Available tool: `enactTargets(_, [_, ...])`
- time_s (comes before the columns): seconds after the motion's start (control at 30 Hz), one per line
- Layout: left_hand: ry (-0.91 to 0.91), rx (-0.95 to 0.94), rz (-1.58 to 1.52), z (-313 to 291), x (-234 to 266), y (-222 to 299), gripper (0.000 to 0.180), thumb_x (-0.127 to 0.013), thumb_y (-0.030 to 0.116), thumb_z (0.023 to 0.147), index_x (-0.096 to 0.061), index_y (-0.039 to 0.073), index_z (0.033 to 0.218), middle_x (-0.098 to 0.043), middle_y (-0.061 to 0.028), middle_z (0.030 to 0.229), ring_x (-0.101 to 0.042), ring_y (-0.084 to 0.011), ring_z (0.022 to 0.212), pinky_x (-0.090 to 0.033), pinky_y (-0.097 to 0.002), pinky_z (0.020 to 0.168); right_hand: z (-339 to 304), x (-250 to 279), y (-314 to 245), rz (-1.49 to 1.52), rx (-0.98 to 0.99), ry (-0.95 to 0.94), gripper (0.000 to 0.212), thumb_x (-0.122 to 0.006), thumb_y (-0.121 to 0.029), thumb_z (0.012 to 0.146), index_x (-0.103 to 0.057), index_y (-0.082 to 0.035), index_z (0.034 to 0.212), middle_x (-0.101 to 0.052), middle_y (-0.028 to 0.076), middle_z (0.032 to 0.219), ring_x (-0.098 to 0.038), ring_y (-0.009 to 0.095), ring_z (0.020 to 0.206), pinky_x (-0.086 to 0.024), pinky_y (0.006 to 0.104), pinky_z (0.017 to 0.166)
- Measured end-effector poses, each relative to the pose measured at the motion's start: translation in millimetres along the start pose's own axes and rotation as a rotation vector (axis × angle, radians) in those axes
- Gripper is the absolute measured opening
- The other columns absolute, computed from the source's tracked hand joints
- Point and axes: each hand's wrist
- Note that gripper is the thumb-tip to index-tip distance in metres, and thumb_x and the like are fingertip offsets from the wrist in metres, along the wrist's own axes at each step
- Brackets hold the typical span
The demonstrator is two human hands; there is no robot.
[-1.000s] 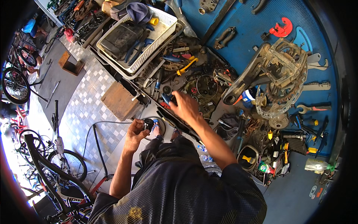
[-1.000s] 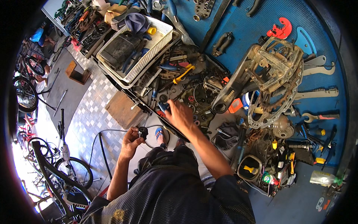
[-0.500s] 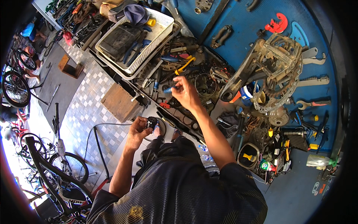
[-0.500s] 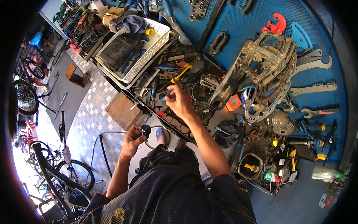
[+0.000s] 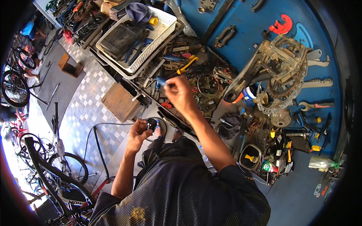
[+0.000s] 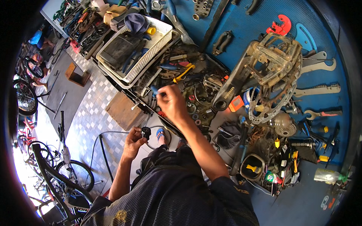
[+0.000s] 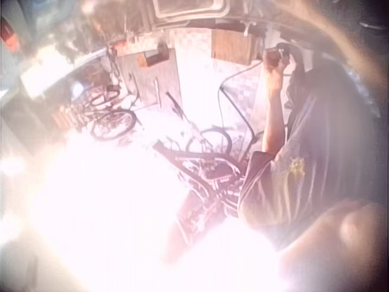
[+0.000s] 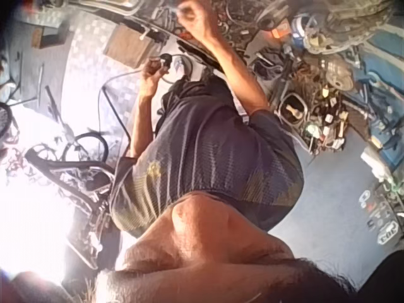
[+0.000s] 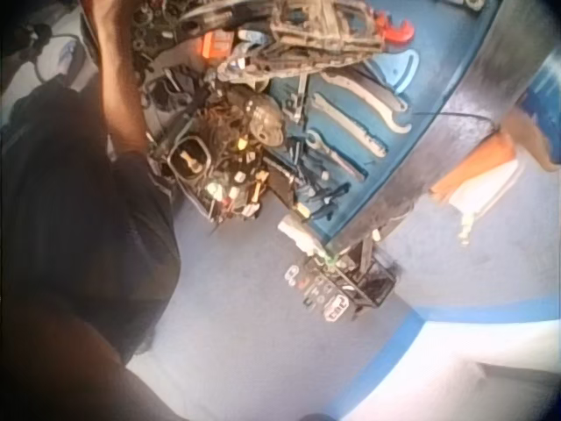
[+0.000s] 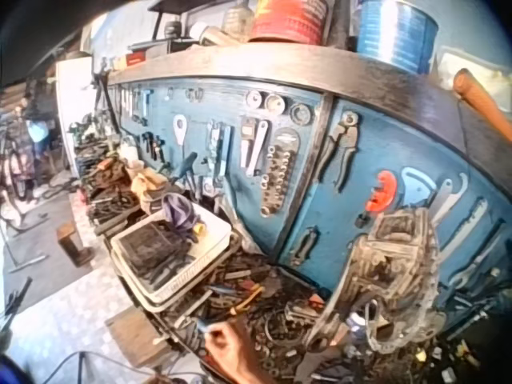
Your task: The person assembles small mechanical components on a workbench, using a hammer to press-fit a bearing into a cylindrical housing. They handle bearings, seals, and a metal housing, repeatedly tapping the bearing into place and inspecting the fit.
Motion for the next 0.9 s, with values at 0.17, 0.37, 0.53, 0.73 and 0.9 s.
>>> enactTargets(0.17, [-0.019,0.016,0.025,8,-2,0,0.039,-0.072,-0.001,0.091,-0.052,0.005,0.124,-0.070,-0.0093,0.114,-0.066,-0.0166,0.096,-0.055,-0.0335,0.087,-28,-37,27,-0.244,0.062,-0.089,0.018,-0.075,-0.002,0.095,-0.064,-0.004,0.110,-0.061,0.015,0.109,-0.071,0.032,0.091,-0.062,0.0383,0.073])
enactTargets(0.37, [-0.028,0.006,-0.013,8,-5,2,0.038,-0.070,0.000,0.090,-0.053,0.003,0.124,-0.067,-0.0074,0.107,-0.065,-0.0166,0.093,-0.056,-0.0332,0.085,-41,-1,34,-0.352,0.025,-0.046,0.017,-0.073,-0.020,0.099,-0.068,-0.011,0.113,-0.069,0.010,0.108,-0.072,0.035,0.089,-0.060,0.0441,0.076])
enactTargets(0.53, [-0.067,-0.016,0.049,14,-11,6,0.036,-0.077,0.002,0.089,-0.054,0.005,0.117,-0.065,-0.0040,0.100,-0.062,-0.0131,0.088,-0.053,-0.0305,0.082,-38,138,76,-0.689,-0.222,0.231,0.036,-0.077,-0.025,0.095,-0.068,-0.008,0.126,-0.073,0.014,0.112,-0.072,0.035,0.100,-0.058,0.0477,0.085])
enactTargets(0.73, [-0.014,-0.057,-0.003,12,-56,7,0.037,-0.076,-0.001,0.089,-0.054,0.005,0.118,-0.065,-0.0044,0.101,-0.062,-0.0138,0.090,-0.053,-0.0307,0.082,-26,273,130,-1.165,-0.450,-0.144,0.100,-0.085,-0.030,0.086,-0.031,-0.008,0.167,-0.048,0.027,0.159,-0.058,0.045,0.135,-0.055,0.0524,0.107])
enactTargets(0.9, [-0.064,-0.086,-0.020,6,-116,-17,0.040,-0.074,-0.003,0.090,-0.053,0.006,0.122,-0.068,-0.0069,0.110,-0.064,-0.0156,0.095,-0.055,-0.0319,0.085,-31,274,105,-1.134,-0.229,-0.087,0.090,-0.086,-0.032,0.077,-0.049,-0.008,0.155,-0.068,0.023,0.125,-0.067,0.042,0.112,-0.058,0.0506,0.092])
Point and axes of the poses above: each hand's wrist, its own z-axis towards the middle knuckle, its own x-axis out of the back of the hand, y = z × x
